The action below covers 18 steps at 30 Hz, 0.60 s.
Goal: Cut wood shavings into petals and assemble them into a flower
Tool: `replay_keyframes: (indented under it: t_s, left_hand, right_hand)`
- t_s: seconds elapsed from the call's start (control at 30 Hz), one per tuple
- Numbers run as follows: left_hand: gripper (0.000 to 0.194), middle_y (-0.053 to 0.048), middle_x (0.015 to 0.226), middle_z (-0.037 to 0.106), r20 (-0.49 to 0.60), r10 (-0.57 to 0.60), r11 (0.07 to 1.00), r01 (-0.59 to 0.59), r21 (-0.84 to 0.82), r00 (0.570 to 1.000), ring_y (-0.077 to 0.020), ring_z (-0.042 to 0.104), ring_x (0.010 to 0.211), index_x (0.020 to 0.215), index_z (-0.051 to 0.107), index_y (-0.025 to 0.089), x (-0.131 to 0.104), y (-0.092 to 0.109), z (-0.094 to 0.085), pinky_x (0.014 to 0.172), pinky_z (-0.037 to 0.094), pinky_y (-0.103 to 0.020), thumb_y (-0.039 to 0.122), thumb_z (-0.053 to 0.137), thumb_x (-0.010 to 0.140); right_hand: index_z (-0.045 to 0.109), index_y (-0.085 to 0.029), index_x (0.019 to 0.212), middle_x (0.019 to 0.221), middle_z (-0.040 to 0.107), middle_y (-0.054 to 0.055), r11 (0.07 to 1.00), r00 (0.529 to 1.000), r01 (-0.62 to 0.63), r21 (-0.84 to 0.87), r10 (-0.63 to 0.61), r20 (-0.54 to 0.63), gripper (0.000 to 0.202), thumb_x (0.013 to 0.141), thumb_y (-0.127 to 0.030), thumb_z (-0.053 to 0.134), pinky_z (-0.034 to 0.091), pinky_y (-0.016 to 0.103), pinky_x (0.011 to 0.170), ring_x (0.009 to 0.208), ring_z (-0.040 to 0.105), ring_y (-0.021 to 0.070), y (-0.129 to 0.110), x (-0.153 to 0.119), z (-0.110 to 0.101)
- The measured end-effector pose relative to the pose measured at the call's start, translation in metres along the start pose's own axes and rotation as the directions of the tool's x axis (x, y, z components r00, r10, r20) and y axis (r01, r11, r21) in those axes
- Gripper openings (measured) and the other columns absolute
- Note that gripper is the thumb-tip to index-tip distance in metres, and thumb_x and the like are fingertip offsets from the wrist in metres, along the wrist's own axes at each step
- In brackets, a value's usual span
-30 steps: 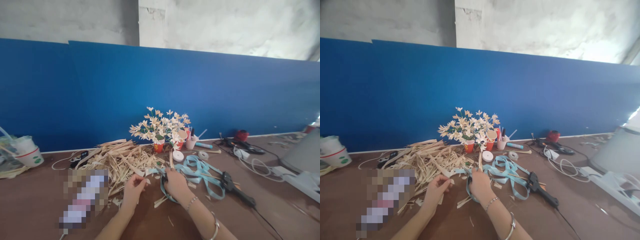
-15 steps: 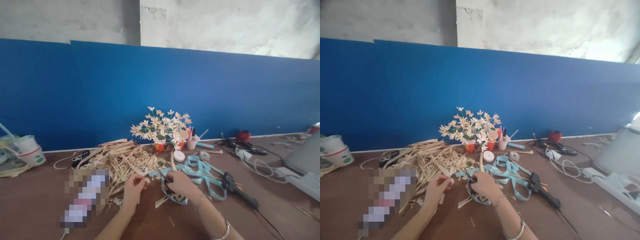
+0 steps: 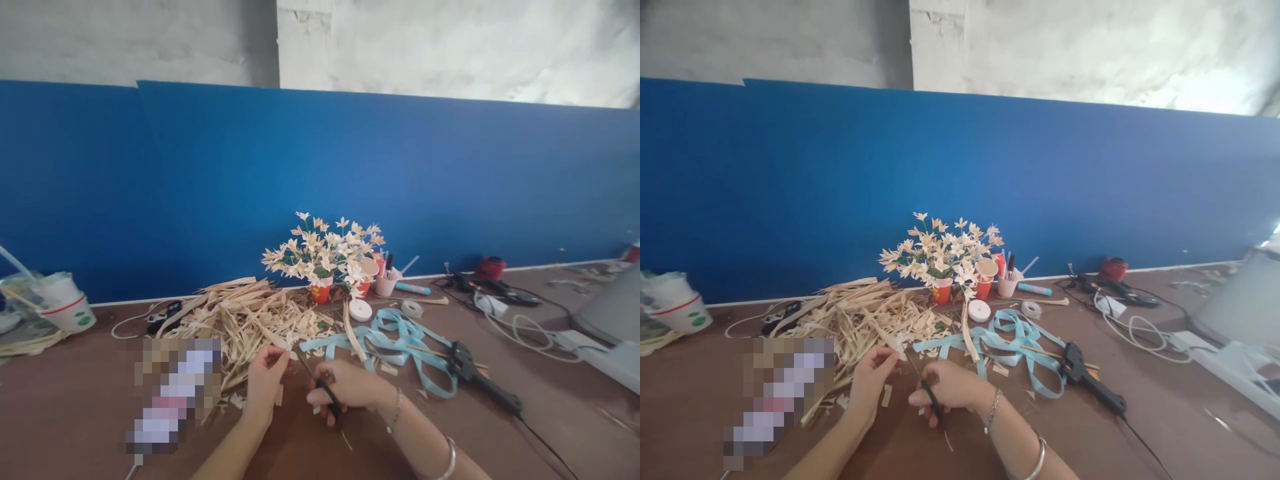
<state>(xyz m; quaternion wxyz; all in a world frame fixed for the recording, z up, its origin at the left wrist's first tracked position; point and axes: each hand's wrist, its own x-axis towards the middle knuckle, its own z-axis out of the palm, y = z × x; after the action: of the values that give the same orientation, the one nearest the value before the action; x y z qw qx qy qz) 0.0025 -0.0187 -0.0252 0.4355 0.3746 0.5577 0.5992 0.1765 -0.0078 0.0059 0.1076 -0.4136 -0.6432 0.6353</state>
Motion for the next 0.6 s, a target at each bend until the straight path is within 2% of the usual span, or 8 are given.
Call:
replay_keyframes:
  t_s: [0.3, 0.6]
  left_hand:
    - [0.018, -0.001, 0.056, 0.064, 0.023, 0.021, 1.0, -0.021, -0.001, 1.0, -0.0154, 0.061, 0.056, 0.063, 0.057, 0.015, 0.0009, -0.002, -0.0007, 0.057, 0.05, -0.026, 0.031, 0.065, 0.06]
    - [0.018, 0.0, 0.055, 0.065, 0.033, -0.044, 0.997, 0.046, -0.065, 0.999, -0.015, 0.062, 0.052, 0.063, 0.056, 0.015, 0.002, -0.0043, -0.0008, 0.055, 0.05, -0.026, 0.03, 0.067, 0.058]
  right_hand:
    - [0.052, -0.017, 0.079, 0.057, 0.061, -0.003, 1.0, 1.0, -0.022, 0.02, 0.022, 0.004, 0.042, 0.064, -0.054, 0.065, 0.029, 0.014, 0.035, 0.039, 0.054, 0.007, 0.0017, 0.0054, 0.0051]
    - [0.05, -0.016, 0.078, 0.055, 0.059, -0.004, 0.999, 1.0, 0.012, 0.05, -0.013, 0.01, 0.042, 0.065, -0.053, 0.064, 0.027, 0.013, 0.033, 0.037, 0.052, 0.0059, -0.0037, 0.0023, 0.0029]
